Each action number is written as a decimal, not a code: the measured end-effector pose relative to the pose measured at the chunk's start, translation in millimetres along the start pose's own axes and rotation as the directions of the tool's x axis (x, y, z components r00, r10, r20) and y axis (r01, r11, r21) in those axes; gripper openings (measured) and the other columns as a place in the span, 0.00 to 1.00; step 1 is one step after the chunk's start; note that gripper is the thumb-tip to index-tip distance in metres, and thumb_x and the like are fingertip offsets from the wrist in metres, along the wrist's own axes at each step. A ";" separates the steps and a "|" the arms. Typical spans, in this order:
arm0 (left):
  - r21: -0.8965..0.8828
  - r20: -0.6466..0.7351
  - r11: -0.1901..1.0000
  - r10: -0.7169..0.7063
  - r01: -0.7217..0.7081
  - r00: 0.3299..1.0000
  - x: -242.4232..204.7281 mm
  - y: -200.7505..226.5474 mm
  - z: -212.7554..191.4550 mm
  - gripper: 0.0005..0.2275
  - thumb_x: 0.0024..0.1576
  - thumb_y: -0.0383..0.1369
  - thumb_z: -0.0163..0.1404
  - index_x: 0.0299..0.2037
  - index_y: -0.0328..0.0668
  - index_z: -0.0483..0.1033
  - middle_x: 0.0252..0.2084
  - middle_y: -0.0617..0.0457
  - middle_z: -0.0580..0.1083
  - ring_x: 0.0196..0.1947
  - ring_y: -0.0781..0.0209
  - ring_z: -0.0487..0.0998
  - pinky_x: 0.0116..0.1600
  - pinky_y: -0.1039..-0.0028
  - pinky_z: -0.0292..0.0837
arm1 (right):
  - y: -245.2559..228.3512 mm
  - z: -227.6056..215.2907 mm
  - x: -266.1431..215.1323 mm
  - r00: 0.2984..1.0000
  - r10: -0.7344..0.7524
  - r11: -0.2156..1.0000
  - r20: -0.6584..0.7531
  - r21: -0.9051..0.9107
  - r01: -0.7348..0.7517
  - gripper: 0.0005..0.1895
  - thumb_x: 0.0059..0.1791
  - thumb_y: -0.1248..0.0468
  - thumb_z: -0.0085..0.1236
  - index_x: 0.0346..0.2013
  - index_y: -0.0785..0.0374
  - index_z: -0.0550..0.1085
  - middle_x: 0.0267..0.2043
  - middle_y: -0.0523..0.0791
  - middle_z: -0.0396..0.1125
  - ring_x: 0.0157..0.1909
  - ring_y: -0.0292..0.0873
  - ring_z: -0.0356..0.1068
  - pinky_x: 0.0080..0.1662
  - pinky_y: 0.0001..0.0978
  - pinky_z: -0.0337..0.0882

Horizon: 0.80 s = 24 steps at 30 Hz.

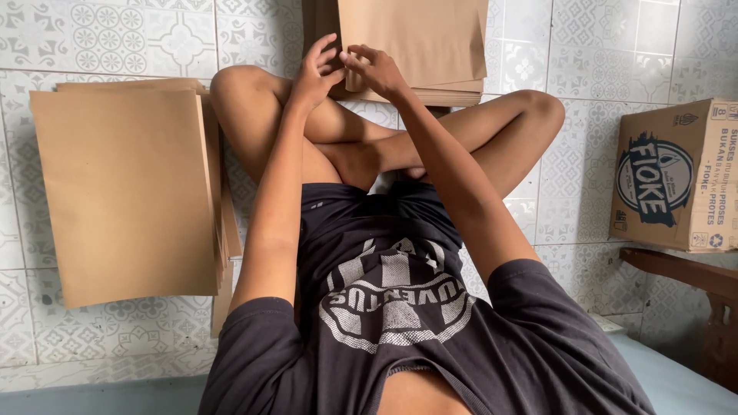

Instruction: Folding brown paper sheets into bags or envelopes and stacking them while sitting on the floor.

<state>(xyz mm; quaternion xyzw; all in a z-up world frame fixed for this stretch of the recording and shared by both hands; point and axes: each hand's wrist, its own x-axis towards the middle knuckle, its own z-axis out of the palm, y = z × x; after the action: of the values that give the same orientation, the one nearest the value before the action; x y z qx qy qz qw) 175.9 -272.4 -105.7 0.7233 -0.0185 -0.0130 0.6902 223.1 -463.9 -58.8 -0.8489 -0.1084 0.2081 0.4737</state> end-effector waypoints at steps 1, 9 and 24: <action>-0.005 0.000 1.000 0.001 -0.001 1.000 -0.9 1.5 0.2 0.31 0.56 0.23 0.58 0.70 0.50 0.60 0.67 0.28 0.66 0.66 0.40 0.73 0.65 0.61 0.71 | -0.8 0.6 0.6 1.000 0.002 1.000 -0.001 -0.005 -0.002 0.44 0.47 0.32 0.54 0.61 0.64 0.73 0.70 0.57 0.59 0.65 0.56 0.67 0.62 0.43 0.70; 0.111 0.016 0.991 -0.073 0.071 0.997 -6.4 21.3 0.4 0.30 0.58 0.23 0.57 0.69 0.57 0.61 0.69 0.37 0.66 0.59 0.45 0.79 0.60 0.64 0.79 | 2.7 4.8 0.9 0.999 0.045 0.999 0.018 0.012 -0.045 0.34 0.49 0.40 0.60 0.63 0.57 0.73 0.74 0.60 0.52 0.75 0.54 0.56 0.65 0.42 0.62; 0.192 -0.042 0.981 0.027 -0.019 0.999 -9.0 23.7 3.9 0.24 0.56 0.24 0.51 0.63 0.53 0.65 0.65 0.38 0.69 0.61 0.48 0.75 0.60 0.66 0.74 | -3.5 14.3 -7.8 0.995 0.035 0.975 -0.096 0.221 -0.013 0.15 0.49 0.55 0.67 0.46 0.60 0.83 0.69 0.61 0.60 0.78 0.49 0.48 0.65 0.36 0.61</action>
<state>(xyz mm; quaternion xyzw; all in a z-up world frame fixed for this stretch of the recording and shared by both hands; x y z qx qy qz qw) 166.5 -276.9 -82.3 0.7862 -0.0127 0.0129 0.6178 209.7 -454.1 -60.5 -0.8017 -0.0508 0.1820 0.5671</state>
